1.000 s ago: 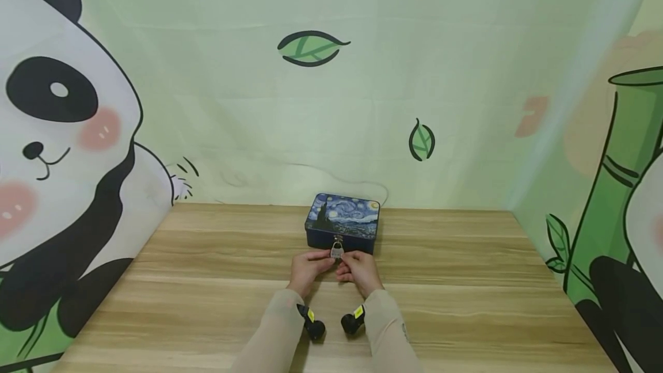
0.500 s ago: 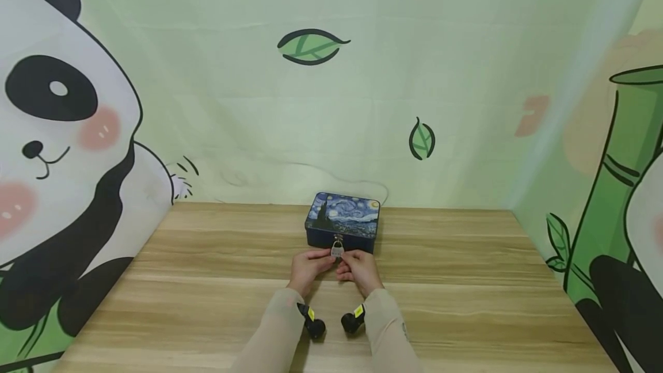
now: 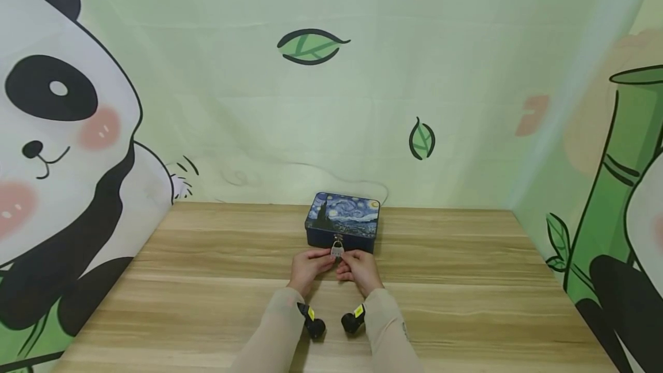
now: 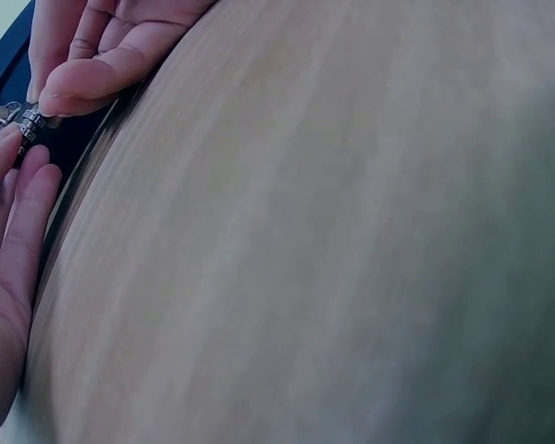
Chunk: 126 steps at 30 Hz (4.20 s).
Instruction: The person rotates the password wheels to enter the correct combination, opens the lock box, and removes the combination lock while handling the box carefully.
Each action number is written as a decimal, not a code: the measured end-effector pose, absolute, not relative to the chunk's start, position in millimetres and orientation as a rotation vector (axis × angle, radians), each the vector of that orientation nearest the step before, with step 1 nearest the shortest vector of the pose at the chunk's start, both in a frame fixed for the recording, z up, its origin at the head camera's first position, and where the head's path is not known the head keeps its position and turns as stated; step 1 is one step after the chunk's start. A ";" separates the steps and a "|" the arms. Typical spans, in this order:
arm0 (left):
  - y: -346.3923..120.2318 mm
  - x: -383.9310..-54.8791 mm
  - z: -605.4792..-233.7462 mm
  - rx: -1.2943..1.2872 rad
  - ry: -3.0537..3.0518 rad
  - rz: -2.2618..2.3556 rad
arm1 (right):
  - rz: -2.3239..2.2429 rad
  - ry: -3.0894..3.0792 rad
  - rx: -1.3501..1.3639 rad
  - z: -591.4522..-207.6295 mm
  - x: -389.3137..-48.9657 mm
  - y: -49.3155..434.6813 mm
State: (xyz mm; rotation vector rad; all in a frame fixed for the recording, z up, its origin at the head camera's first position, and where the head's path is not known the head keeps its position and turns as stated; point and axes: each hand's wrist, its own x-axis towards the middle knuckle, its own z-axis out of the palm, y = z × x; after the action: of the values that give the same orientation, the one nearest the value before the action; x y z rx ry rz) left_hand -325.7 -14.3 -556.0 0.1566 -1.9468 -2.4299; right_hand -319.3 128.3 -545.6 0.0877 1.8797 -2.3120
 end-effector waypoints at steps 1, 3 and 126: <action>-14.4 -325.9 -556.4 0.153 -1.945 -2.432 | -2.311 1.880 0.087 -545.5 -319.2 128.3; -14.8 -326.4 -557.2 0.150 -1.941 -2.441 | -2.309 1.881 0.084 -545.2 -318.9 128.3; -21.6 -305.6 -532.6 0.007 -1.868 -2.527 | -2.482 1.727 0.163 -548.1 -322.6 127.6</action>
State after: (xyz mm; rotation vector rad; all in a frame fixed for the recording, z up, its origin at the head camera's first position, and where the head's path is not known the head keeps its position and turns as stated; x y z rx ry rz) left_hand -305.6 -21.6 -532.6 0.0068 -1.8681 -2.5269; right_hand -322.6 127.6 -548.1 0.1629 1.7268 -2.4822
